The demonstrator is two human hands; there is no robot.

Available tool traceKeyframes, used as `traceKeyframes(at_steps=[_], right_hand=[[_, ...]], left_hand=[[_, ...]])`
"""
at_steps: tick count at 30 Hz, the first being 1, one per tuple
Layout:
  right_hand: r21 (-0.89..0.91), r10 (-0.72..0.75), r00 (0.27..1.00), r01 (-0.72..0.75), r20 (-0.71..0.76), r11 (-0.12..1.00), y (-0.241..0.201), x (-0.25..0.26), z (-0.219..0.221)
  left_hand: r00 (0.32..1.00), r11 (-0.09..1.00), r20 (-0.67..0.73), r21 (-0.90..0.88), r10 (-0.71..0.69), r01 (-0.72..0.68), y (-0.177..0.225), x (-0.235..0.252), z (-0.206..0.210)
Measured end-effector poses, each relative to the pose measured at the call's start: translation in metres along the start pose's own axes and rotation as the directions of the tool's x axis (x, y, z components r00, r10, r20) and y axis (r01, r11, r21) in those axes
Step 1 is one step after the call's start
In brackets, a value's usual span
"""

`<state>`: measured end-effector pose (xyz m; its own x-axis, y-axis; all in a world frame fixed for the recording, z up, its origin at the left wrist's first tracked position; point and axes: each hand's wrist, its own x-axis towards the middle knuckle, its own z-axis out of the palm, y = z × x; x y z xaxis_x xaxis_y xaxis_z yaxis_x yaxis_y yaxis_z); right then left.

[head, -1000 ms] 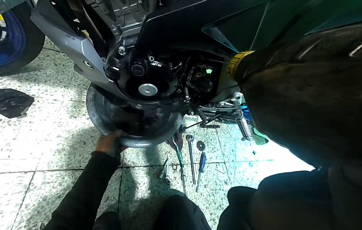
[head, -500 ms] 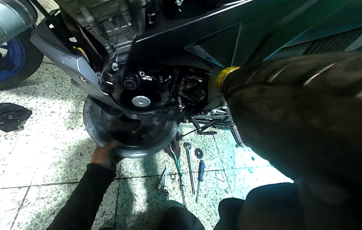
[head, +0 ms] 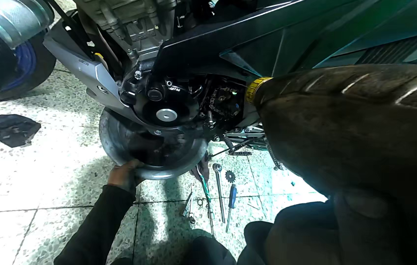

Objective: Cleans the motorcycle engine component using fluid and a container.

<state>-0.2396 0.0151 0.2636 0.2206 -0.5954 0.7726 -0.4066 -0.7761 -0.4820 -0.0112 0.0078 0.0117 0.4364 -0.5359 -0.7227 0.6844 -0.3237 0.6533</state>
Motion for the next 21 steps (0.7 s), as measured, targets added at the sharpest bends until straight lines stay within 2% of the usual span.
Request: traceKeyframes(at_steps=[1,3,4,6,9,10,11,12,13,16,17,19,21], right_hand=[[-0.057,-0.009,1.000,0.009,0.008,0.998,0.004,-0.003,-0.003],[-0.220,-0.009,0.990,0.040,0.140,0.975,0.021,-0.016,-0.022],[-0.246,0.018,0.982,0.030,0.190,0.969,0.028,-0.021,-0.030],[-0.227,0.040,0.981,0.005,0.192,0.974,0.034,-0.027,-0.035],[-0.315,0.088,0.941,0.020,0.327,0.949,0.022,-0.017,-0.040],[-0.273,0.081,0.970,-0.015,0.231,0.962,0.021,-0.023,-0.038],[-0.190,0.065,0.998,-0.062,0.010,0.980,0.027,-0.037,-0.030],[-0.101,0.042,0.980,-0.063,-0.192,0.993,0.033,-0.044,-0.020],[-0.044,0.017,0.949,-0.032,-0.315,0.999,0.035,-0.046,-0.010],[-0.009,-0.011,0.914,0.008,-0.406,1.000,0.037,-0.048,0.009],[0.065,0.031,0.860,0.003,-0.509,0.998,0.031,-0.049,0.022],[0.280,0.195,0.708,0.004,-0.678,0.960,0.024,-0.049,0.041],[0.427,0.353,0.569,-0.004,-0.743,0.904,0.025,-0.052,0.047]], left_hand=[[1.000,1.000,0.002,-0.004,0.000,0.000,0.000,0.000,0.000],[1.000,1.000,0.020,-0.010,0.008,-0.008,0.000,0.001,-0.001],[1.000,1.000,0.028,-0.009,0.012,-0.011,0.000,0.002,-0.001],[0.999,1.000,0.032,-0.008,0.014,-0.013,-0.001,0.002,-0.002],[0.999,1.000,0.033,-0.003,0.023,-0.022,-0.004,0.005,-0.003],[0.999,1.000,0.031,-0.001,0.025,-0.025,-0.005,0.006,-0.003],[0.999,1.000,0.031,0.003,0.027,-0.027,-0.005,0.006,-0.003],[0.999,1.000,0.032,0.005,0.031,-0.031,-0.005,0.007,-0.003],[0.999,0.999,0.033,0.004,0.032,-0.032,-0.005,0.007,-0.003],[0.999,0.999,0.035,0.006,0.033,-0.034,-0.004,0.006,-0.003],[0.999,0.999,0.034,0.004,0.034,-0.034,-0.005,0.006,-0.003],[0.998,0.999,0.045,0.006,0.037,-0.037,-0.006,0.008,-0.003],[0.997,0.999,0.064,0.006,0.044,-0.045,-0.007,0.012,-0.005]])
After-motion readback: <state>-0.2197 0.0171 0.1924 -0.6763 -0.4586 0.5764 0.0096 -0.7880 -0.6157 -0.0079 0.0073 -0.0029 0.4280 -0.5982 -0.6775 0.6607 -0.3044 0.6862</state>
